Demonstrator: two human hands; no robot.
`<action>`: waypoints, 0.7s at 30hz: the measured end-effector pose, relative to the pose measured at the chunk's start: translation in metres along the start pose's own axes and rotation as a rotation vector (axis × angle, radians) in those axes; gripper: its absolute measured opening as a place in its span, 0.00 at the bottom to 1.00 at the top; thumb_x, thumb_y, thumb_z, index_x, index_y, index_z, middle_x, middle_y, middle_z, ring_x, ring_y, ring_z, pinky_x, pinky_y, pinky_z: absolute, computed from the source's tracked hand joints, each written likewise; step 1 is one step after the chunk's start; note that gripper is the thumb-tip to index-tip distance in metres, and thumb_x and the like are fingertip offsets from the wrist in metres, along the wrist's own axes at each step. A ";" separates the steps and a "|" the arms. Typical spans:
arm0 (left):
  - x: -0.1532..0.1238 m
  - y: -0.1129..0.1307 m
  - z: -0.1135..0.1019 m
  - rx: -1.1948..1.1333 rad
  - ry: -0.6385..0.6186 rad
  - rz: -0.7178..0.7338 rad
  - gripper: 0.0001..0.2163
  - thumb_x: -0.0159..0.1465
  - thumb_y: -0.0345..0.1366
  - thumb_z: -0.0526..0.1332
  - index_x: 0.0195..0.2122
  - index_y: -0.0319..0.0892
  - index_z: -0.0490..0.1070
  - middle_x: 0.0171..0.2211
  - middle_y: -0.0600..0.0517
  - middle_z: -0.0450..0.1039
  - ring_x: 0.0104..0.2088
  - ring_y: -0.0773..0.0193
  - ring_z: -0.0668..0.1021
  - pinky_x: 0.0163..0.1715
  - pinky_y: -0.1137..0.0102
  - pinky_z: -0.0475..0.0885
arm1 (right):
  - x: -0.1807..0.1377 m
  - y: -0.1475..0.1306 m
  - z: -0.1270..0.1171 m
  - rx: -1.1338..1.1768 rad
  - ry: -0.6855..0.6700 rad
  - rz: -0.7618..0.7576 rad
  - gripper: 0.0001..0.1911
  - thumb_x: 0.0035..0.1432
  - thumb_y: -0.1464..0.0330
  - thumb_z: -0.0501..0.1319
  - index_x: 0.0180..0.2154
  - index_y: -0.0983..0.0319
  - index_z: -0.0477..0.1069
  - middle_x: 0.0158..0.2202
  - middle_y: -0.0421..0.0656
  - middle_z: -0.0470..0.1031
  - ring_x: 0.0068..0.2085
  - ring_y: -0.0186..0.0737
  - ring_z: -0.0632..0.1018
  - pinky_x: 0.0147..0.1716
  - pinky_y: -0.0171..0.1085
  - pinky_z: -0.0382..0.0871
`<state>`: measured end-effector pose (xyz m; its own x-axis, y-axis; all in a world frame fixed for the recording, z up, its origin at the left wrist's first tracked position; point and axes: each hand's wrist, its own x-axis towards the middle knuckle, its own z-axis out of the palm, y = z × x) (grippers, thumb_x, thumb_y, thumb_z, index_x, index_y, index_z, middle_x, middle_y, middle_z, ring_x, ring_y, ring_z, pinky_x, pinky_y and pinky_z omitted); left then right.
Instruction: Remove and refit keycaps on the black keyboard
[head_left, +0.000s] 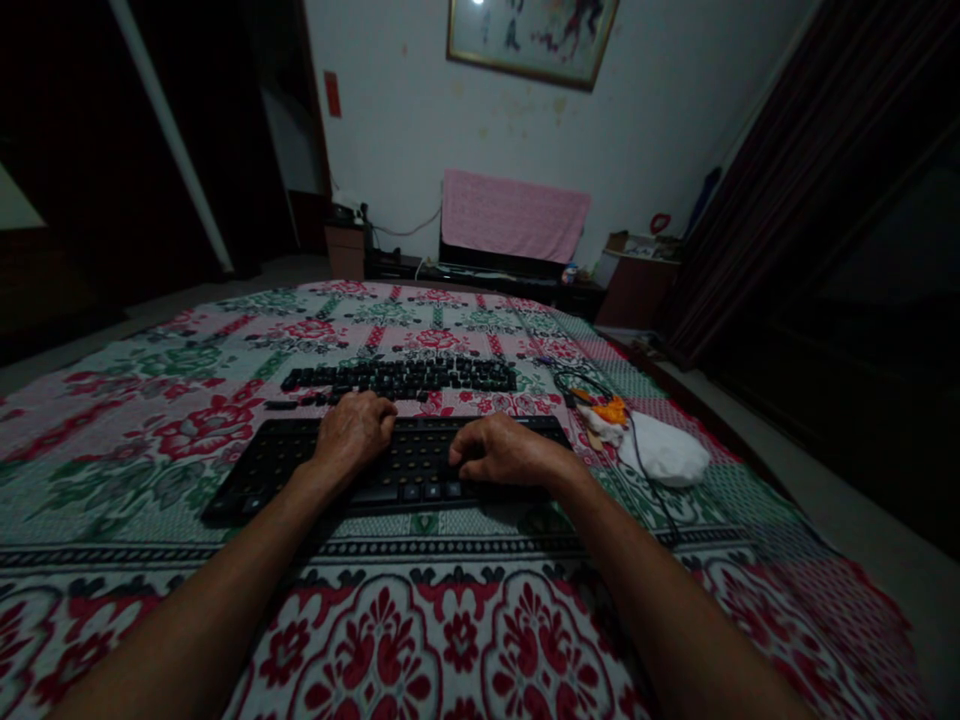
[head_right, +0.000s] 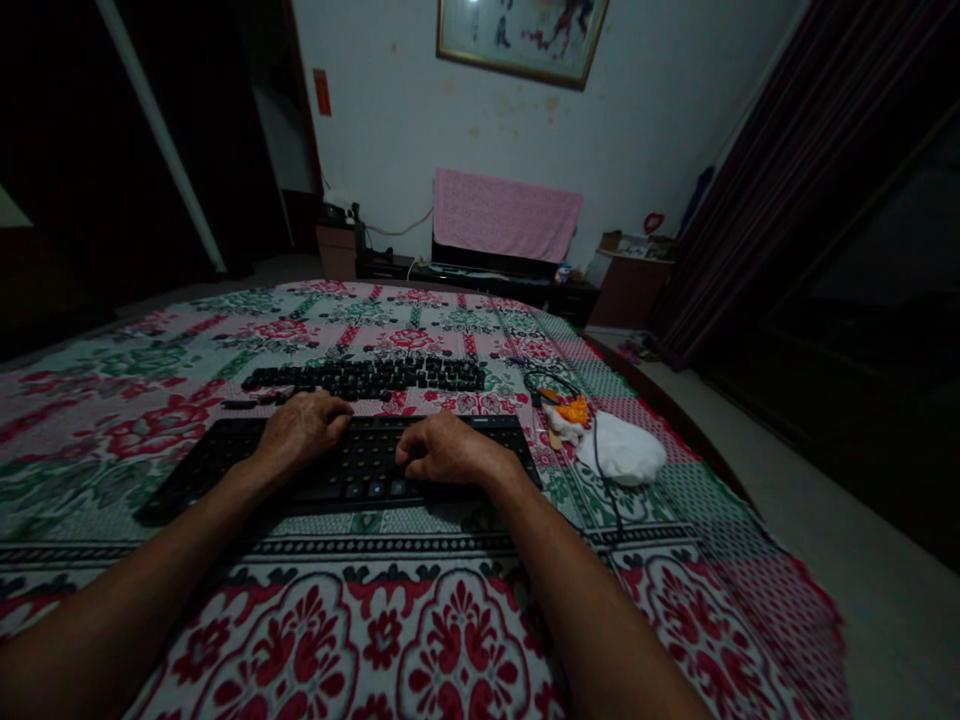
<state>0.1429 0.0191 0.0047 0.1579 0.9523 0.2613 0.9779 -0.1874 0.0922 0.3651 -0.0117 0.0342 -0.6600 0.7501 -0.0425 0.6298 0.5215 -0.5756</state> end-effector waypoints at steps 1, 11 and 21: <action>0.000 0.000 0.000 0.002 0.000 0.002 0.14 0.57 0.39 0.49 0.37 0.47 0.73 0.38 0.49 0.72 0.40 0.58 0.71 0.40 0.67 0.66 | 0.000 0.000 0.000 -0.002 -0.002 -0.009 0.11 0.45 0.74 0.59 0.34 0.63 0.72 0.29 0.37 0.74 0.29 0.30 0.71 0.30 0.28 0.61; 0.000 0.000 -0.001 -0.009 -0.006 0.001 0.15 0.57 0.40 0.49 0.37 0.47 0.73 0.38 0.50 0.72 0.40 0.59 0.71 0.40 0.67 0.66 | 0.000 -0.007 0.000 -0.089 0.006 -0.089 0.12 0.44 0.76 0.59 0.34 0.63 0.74 0.34 0.40 0.73 0.33 0.32 0.72 0.34 0.29 0.62; 0.001 0.000 0.000 -0.005 -0.004 0.012 0.14 0.57 0.39 0.49 0.37 0.47 0.73 0.38 0.49 0.73 0.41 0.57 0.71 0.40 0.66 0.66 | 0.000 -0.007 -0.002 -0.124 -0.052 -0.111 0.16 0.44 0.77 0.57 0.38 0.63 0.73 0.37 0.41 0.73 0.37 0.34 0.72 0.37 0.30 0.62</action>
<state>0.1427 0.0199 0.0045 0.1699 0.9508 0.2589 0.9753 -0.1998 0.0938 0.3617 -0.0140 0.0399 -0.7462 0.6651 -0.0281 0.5959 0.6485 -0.4736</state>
